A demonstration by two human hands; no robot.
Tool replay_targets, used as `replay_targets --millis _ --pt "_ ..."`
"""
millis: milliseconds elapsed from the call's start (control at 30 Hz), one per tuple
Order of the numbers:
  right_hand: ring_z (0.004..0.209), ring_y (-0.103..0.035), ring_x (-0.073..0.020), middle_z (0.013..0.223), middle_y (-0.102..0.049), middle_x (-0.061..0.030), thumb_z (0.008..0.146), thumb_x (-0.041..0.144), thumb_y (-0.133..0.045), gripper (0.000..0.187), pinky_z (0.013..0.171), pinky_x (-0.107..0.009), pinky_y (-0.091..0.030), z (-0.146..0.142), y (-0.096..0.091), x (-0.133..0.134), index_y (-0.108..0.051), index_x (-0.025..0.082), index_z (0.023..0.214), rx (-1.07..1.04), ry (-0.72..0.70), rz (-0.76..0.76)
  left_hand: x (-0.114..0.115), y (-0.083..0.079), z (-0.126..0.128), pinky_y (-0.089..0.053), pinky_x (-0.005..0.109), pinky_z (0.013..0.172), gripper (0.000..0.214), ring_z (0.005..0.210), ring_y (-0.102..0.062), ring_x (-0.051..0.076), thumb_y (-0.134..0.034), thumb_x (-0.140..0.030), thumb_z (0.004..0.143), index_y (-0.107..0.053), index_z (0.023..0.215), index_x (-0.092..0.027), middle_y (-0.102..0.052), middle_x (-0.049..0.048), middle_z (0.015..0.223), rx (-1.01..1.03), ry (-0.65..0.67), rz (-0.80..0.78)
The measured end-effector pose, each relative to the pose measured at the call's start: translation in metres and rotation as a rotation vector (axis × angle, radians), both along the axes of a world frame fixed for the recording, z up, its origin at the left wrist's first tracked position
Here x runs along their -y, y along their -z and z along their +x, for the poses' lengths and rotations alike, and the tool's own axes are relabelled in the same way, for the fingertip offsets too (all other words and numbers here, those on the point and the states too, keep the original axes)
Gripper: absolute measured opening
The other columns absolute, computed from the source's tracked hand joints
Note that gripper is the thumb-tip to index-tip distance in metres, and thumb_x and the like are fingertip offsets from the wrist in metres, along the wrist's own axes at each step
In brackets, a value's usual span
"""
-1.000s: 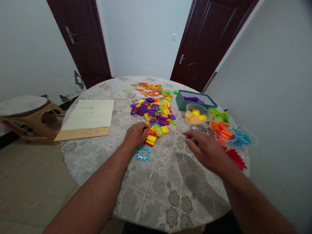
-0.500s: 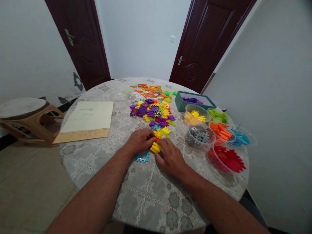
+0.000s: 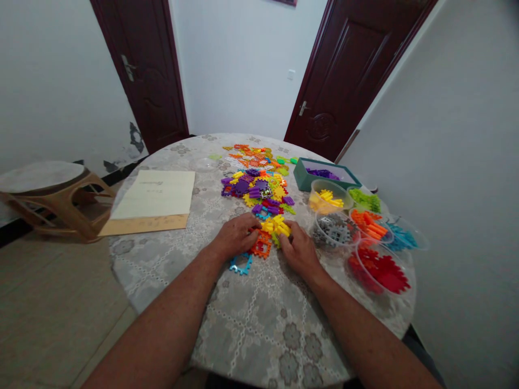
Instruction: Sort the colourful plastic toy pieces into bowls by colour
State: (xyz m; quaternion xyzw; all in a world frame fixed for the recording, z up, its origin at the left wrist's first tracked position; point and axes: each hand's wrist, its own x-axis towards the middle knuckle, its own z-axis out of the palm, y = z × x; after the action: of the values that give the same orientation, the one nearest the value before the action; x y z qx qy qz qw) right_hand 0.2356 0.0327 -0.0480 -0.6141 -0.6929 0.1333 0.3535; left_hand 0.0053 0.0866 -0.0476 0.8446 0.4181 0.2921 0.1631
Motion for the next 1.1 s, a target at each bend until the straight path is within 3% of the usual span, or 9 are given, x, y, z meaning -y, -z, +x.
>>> replay_targets --millis 133,267,367,500,567,700,867,967,1100 --pt "0.083 -0.066 -0.0211 0.102 -0.072 -0.0039 0.093 0.034 -0.056 0.036 0.08 -0.033 -0.051 -0.002 -0.001 0.008 -0.06 0.021 0.127 -0.14 -0.095 -0.094 0.0 0.003 0.001 -0.055 0.035 0.099 0.035 0.109 -0.068 0.022 -0.058 -0.018 0.088 -0.074 0.119 -0.023 -0.073 0.0074 0.115 -0.009 -0.033 0.039" --pt "0.085 -0.067 -0.0211 0.104 -0.07 -0.003 0.09 0.033 -0.056 0.035 0.08 -0.033 -0.052 0.003 -0.005 0.001 -0.057 0.022 0.123 -0.202 0.023 -0.083 0.0 0.007 0.002 -0.053 0.04 0.106 0.043 0.119 -0.064 0.025 -0.062 -0.022 0.089 -0.07 0.131 -0.028 -0.07 0.0068 0.129 -0.086 -0.021 0.062" --pt "0.091 -0.066 -0.0235 0.105 -0.07 -0.0052 0.09 0.033 -0.055 0.032 0.087 -0.037 -0.052 0.006 -0.007 -0.012 -0.059 0.022 0.12 -0.096 0.055 -0.044 0.0 0.009 0.001 -0.051 0.04 0.106 0.035 0.116 -0.064 0.024 -0.061 -0.024 0.093 -0.073 0.126 -0.028 -0.072 0.0054 0.128 -0.114 0.043 0.088" --pt "0.117 -0.061 -0.028 0.12 -0.067 -0.0131 0.091 0.031 -0.054 0.033 0.107 -0.045 -0.048 0.006 -0.005 -0.036 -0.065 0.018 0.119 0.052 -0.072 0.087 0.001 0.006 -0.001 -0.051 0.039 0.103 0.025 0.115 -0.062 0.023 -0.06 -0.026 0.097 -0.077 0.114 -0.029 -0.071 0.004 0.128 -0.1 0.09 0.089" --pt "0.124 -0.059 -0.0282 0.129 -0.066 -0.0154 0.09 0.028 -0.054 0.04 0.113 -0.046 -0.045 0.007 -0.002 -0.047 -0.065 0.017 0.126 0.081 -0.085 0.082 0.003 0.003 -0.002 -0.051 0.038 0.101 0.022 0.115 -0.062 0.023 -0.061 -0.026 0.097 -0.078 0.11 -0.03 -0.07 0.004 0.129 -0.099 0.09 0.079" --pt "0.121 -0.063 -0.0288 0.128 -0.069 -0.0169 0.089 0.025 -0.051 0.046 0.112 -0.045 -0.046 0.008 0.004 -0.06 -0.067 0.013 0.131 0.113 -0.073 -0.044 0.002 0.002 -0.002 -0.05 0.037 0.102 0.021 0.115 -0.061 0.022 -0.061 -0.023 0.097 -0.078 0.106 -0.03 -0.07 0.0027 0.128 -0.099 0.117 0.071" --pt "0.123 -0.062 -0.0285 0.128 -0.069 -0.0149 0.088 0.028 -0.053 0.049 0.113 -0.045 -0.045 0.009 0.007 -0.058 -0.068 0.014 0.133 0.093 -0.087 -0.052 0.001 0.004 -0.001 -0.049 0.038 0.104 0.02 0.116 -0.061 0.022 -0.06 -0.018 0.094 -0.076 0.102 -0.028 -0.071 0.0021 0.126 -0.079 0.128 0.041" --pt "0.121 -0.061 -0.0272 0.13 -0.065 -0.0142 0.085 0.028 -0.055 0.052 0.112 -0.045 -0.045 0.008 0.008 -0.053 -0.065 0.015 0.135 0.047 -0.074 -0.054 0.003 0.004 0.0 -0.05 0.038 0.103 0.021 0.118 -0.06 0.023 -0.062 -0.021 0.093 -0.072 0.109 -0.028 -0.072 0.003 0.122 -0.084 0.072 0.016" --pt "0.114 -0.062 -0.0259 0.119 -0.065 -0.0096 0.081 0.027 -0.058 0.042 0.105 -0.043 -0.049 0.009 0.007 -0.044 -0.065 0.019 0.122 0.004 -0.094 -0.034 0.006 0.003 0.0 -0.052 0.039 0.098 0.036 0.118 -0.06 0.026 -0.067 -0.025 0.091 -0.064 0.126 -0.028 -0.071 0.005 0.124 -0.105 0.007 -0.001"
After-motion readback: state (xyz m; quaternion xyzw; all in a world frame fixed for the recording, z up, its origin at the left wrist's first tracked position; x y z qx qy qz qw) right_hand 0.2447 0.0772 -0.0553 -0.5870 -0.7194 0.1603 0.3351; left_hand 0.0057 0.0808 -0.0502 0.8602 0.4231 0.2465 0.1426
